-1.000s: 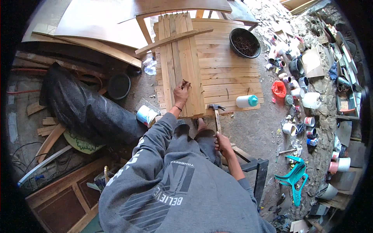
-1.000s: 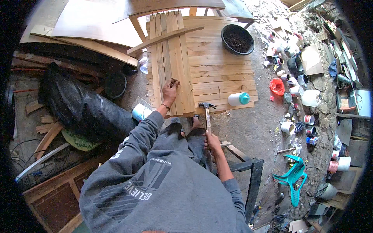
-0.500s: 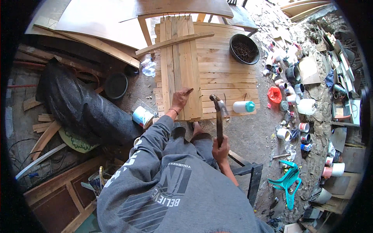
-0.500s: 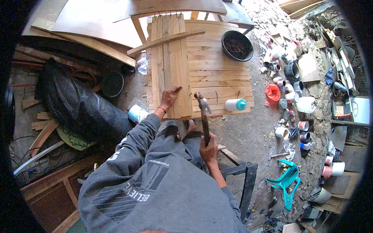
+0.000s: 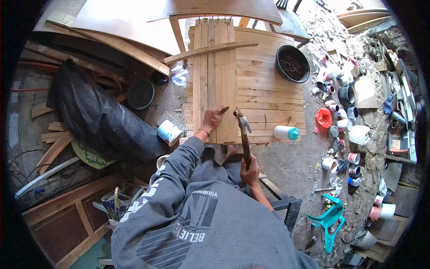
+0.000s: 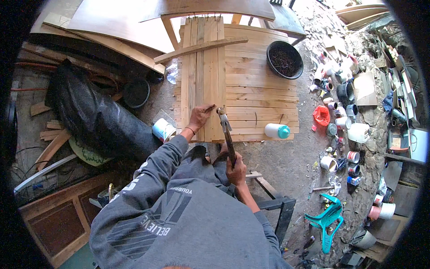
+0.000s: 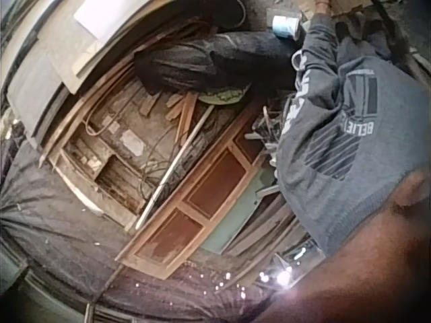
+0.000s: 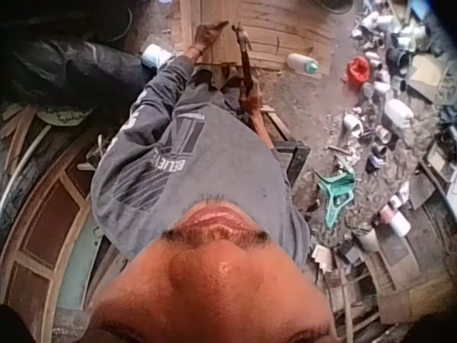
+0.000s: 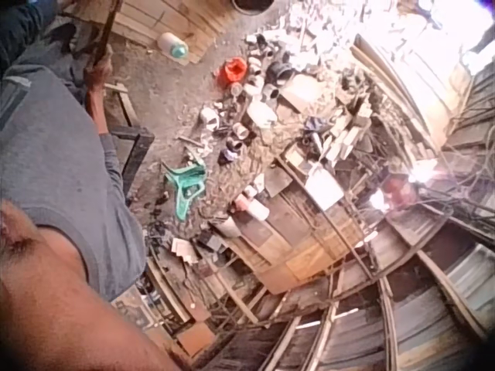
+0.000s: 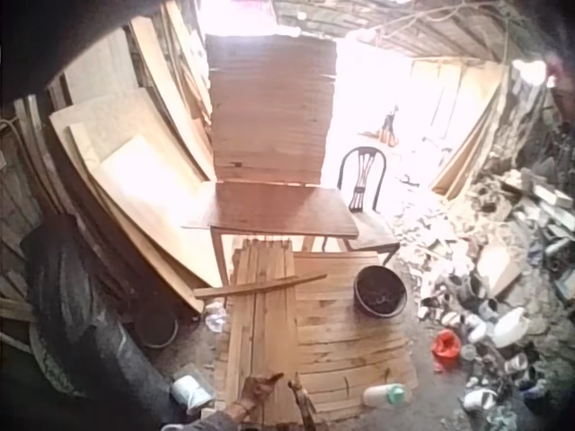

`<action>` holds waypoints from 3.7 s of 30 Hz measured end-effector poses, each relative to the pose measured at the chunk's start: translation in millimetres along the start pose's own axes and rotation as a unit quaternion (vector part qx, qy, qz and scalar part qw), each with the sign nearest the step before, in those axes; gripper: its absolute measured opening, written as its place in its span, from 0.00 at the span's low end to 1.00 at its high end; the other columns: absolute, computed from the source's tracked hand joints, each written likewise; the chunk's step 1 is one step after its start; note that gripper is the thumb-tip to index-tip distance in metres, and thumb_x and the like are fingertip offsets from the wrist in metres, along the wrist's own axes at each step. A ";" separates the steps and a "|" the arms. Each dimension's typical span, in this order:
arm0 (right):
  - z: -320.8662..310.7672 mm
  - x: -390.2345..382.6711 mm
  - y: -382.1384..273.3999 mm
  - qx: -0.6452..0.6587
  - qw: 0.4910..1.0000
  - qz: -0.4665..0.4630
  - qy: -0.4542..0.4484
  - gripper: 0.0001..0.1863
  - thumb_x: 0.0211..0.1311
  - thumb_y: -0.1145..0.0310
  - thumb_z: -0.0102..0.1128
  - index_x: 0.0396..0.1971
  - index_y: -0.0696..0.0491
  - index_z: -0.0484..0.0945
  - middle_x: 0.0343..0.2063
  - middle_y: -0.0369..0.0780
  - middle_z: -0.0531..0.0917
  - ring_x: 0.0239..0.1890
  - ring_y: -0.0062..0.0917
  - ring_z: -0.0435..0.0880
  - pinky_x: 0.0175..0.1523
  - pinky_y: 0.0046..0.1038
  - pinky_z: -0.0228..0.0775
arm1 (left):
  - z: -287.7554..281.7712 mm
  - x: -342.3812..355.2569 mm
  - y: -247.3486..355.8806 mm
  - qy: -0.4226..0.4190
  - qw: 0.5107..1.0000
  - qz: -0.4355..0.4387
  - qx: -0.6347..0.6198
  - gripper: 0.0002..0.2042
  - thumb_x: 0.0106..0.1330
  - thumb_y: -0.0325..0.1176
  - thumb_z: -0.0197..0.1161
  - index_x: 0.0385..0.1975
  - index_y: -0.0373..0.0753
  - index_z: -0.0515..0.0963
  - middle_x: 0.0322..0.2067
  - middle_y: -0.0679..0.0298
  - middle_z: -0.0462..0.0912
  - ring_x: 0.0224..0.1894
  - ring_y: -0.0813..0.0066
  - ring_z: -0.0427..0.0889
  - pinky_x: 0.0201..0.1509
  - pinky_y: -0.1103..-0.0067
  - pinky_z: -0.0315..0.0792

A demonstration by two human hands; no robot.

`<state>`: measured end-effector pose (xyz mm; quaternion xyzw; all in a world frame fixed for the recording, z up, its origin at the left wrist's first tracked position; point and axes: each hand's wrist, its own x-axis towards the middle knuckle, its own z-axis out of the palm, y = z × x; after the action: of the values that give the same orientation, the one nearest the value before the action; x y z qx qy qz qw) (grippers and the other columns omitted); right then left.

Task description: The person removes nails from wooden planks using a hammer, applies glue to wooden blocks, and fastens wooden pieces together by hammering nails into the joints.

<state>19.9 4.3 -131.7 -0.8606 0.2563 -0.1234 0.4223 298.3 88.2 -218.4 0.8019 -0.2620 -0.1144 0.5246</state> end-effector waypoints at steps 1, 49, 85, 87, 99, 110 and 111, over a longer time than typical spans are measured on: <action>0.6 8.4 -1.5 0.002 1.000 0.001 0.006 0.15 0.69 0.67 0.58 0.52 0.54 0.71 0.31 0.54 0.83 0.34 0.55 0.84 0.35 0.49 0.74 | -0.8 2.1 -0.3 0.001 1.000 0.000 0.001 0.09 0.68 0.33 0.64 0.44 0.38 0.85 0.41 0.51 0.86 0.44 0.54 0.87 0.44 0.71 0.80; -34.7 629.3 -221.3 0.382 0.902 -0.156 -0.125 0.14 0.69 0.64 0.63 0.25 0.53 0.74 0.15 0.31 0.72 0.14 0.16 0.70 0.20 0.22 0.63 | -198.7 272.0 -77.8 -0.045 0.888 -0.073 0.452 0.15 0.72 0.44 0.56 0.48 0.41 0.70 0.42 0.51 0.78 0.45 0.49 0.84 0.42 0.57 0.80; 208.9 862.3 -226.6 0.182 0.967 -0.165 0.059 0.19 0.64 0.55 0.62 0.26 0.58 0.77 0.17 0.40 0.79 0.22 0.26 0.81 0.27 0.34 0.70 | -141.2 265.8 -84.4 -0.027 0.871 -0.212 0.442 0.19 0.71 0.40 0.57 0.54 0.36 0.63 0.45 0.44 0.73 0.41 0.42 0.82 0.42 0.57 0.80; 215.6 870.3 -229.8 0.259 0.962 -0.026 -0.081 0.15 0.64 0.59 0.63 0.25 0.55 0.74 0.18 0.35 0.76 0.22 0.21 0.77 0.27 0.32 0.67 | -152.0 261.5 -86.2 -0.034 0.870 -0.223 0.439 0.19 0.71 0.41 0.56 0.54 0.36 0.63 0.45 0.43 0.73 0.41 0.42 0.83 0.42 0.56 0.80; 254.4 957.6 -184.2 0.175 0.984 0.004 -0.008 0.19 0.62 0.55 0.66 0.23 0.56 0.76 0.18 0.37 0.76 0.18 0.23 0.74 0.23 0.28 0.69 | -138.9 282.4 -72.6 -0.063 0.866 -0.271 0.416 0.20 0.74 0.40 0.51 0.58 0.35 0.63 0.50 0.41 0.73 0.49 0.40 0.81 0.49 0.56 0.79; 203.6 827.4 -216.2 0.318 0.919 -0.198 0.123 0.13 0.64 0.65 0.64 0.24 0.53 0.71 0.18 0.29 0.67 0.22 0.15 0.65 0.26 0.26 0.58 | -132.6 268.3 -92.6 -0.059 0.859 -0.249 0.444 0.18 0.73 0.36 0.50 0.57 0.33 0.63 0.47 0.40 0.74 0.41 0.44 0.85 0.40 0.62 0.83; 195.8 808.4 -219.8 0.334 0.906 -0.221 0.138 0.12 0.64 0.66 0.64 0.25 0.52 0.71 0.18 0.28 0.65 0.22 0.14 0.63 0.26 0.25 0.56 | -132.8 266.7 -90.2 -0.066 0.861 -0.249 0.438 0.18 0.73 0.36 0.50 0.57 0.33 0.63 0.47 0.40 0.74 0.41 0.44 0.85 0.40 0.62 0.83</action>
<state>855.5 -194.1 -81.4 -0.6784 0.0589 -0.4092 0.6073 609.3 76.0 -219.1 0.9781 -0.1106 -0.1676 0.0544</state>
